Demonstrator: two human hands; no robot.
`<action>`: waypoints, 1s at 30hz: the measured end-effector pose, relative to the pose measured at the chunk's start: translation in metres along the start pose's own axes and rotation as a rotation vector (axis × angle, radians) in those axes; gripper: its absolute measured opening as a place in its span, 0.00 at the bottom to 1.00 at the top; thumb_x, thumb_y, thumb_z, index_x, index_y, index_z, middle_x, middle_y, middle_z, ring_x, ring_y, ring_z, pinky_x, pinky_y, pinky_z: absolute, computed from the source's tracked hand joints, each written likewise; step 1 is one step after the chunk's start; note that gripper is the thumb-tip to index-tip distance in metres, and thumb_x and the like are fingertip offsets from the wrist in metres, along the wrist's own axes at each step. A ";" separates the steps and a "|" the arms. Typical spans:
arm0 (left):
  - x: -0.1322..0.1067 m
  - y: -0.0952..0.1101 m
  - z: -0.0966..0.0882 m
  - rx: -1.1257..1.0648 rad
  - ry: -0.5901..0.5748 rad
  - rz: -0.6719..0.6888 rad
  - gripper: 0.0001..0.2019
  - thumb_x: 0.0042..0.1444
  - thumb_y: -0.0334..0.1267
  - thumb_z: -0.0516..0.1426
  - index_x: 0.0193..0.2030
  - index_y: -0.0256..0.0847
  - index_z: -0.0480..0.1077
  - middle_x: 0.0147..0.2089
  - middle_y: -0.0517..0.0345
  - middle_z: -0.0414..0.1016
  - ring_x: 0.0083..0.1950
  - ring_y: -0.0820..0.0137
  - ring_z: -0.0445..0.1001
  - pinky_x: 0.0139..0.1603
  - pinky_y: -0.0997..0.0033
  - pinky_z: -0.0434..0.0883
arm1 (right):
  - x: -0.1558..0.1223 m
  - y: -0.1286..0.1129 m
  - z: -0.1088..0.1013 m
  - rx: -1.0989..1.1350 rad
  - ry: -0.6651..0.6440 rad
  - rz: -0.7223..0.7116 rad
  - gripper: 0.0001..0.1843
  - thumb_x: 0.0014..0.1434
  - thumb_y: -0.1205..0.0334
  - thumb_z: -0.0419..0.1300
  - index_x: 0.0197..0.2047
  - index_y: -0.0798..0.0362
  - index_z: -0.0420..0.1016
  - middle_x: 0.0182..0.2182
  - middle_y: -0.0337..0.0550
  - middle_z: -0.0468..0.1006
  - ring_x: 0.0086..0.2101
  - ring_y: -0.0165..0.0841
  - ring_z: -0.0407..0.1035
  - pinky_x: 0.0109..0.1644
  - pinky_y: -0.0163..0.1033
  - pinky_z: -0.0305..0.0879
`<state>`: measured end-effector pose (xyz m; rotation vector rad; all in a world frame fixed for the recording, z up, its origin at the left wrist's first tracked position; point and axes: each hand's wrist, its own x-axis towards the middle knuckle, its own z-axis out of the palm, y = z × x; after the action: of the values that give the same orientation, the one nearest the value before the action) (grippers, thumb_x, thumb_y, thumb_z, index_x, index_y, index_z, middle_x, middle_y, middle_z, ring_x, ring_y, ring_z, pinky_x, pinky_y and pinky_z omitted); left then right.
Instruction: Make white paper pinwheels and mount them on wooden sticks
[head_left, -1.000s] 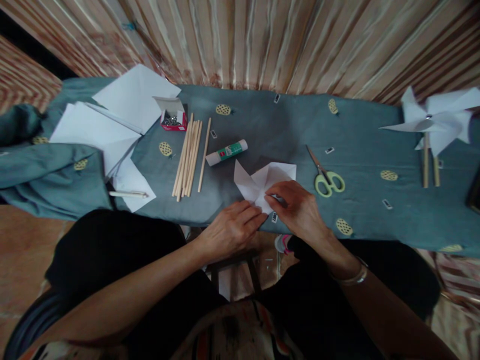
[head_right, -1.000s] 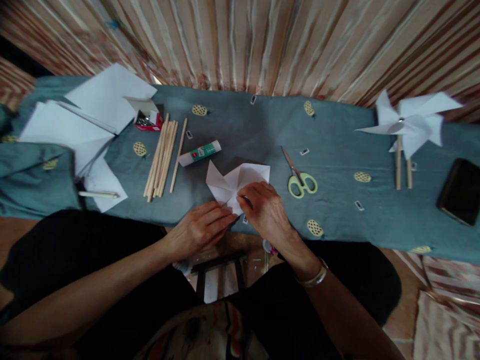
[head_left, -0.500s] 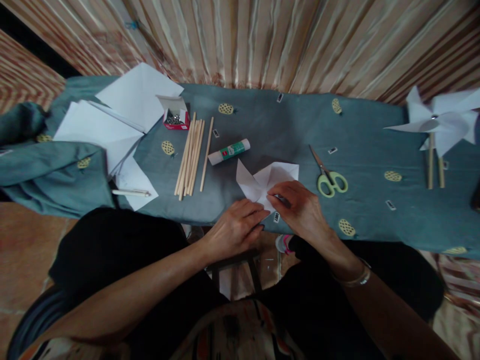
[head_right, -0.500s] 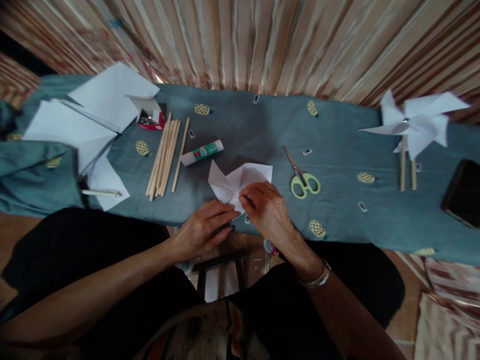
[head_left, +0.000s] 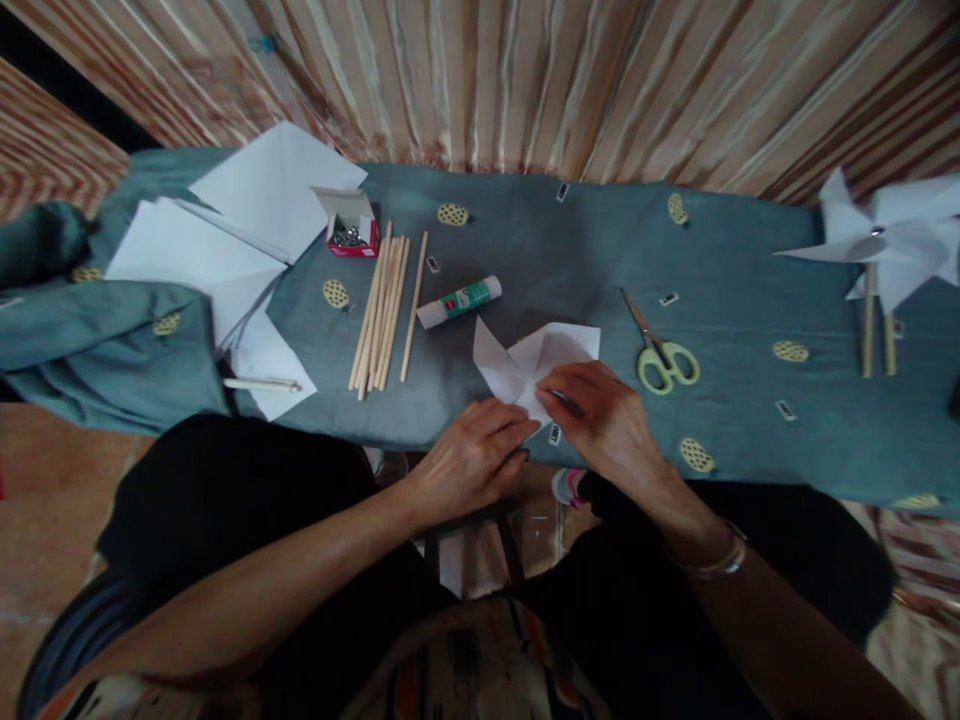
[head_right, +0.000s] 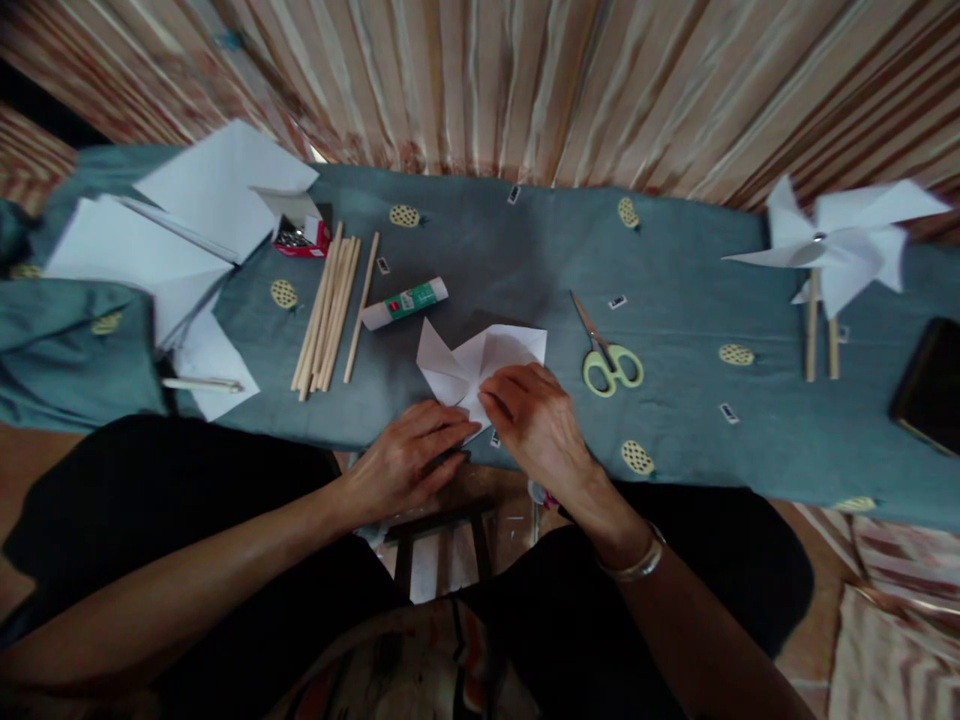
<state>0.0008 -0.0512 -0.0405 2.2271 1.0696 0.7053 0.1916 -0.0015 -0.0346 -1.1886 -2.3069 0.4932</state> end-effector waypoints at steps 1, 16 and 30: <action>0.000 0.000 0.000 -0.001 -0.001 0.000 0.14 0.61 0.31 0.51 0.53 0.35 0.69 0.47 0.46 0.74 0.48 0.63 0.71 0.48 0.57 0.72 | 0.000 0.000 0.000 -0.001 0.003 -0.005 0.09 0.63 0.64 0.54 0.35 0.52 0.75 0.34 0.45 0.78 0.37 0.37 0.71 0.46 0.45 0.67; 0.003 -0.002 -0.001 -0.012 -0.010 -0.005 0.15 0.60 0.31 0.51 0.52 0.33 0.69 0.46 0.46 0.74 0.47 0.63 0.72 0.48 0.58 0.72 | -0.002 -0.004 0.000 -0.040 -0.023 0.010 0.09 0.64 0.65 0.53 0.38 0.52 0.75 0.37 0.46 0.77 0.41 0.39 0.69 0.48 0.45 0.67; 0.004 -0.003 -0.002 -0.012 -0.022 0.000 0.14 0.60 0.31 0.51 0.51 0.33 0.70 0.46 0.47 0.75 0.46 0.64 0.72 0.47 0.59 0.73 | -0.006 -0.002 0.005 -0.159 -0.012 -0.080 0.13 0.61 0.70 0.50 0.44 0.54 0.74 0.48 0.53 0.73 0.45 0.42 0.67 0.49 0.50 0.68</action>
<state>0.0003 -0.0463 -0.0400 2.2192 1.0517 0.6835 0.1906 -0.0076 -0.0392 -1.1627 -2.4307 0.2938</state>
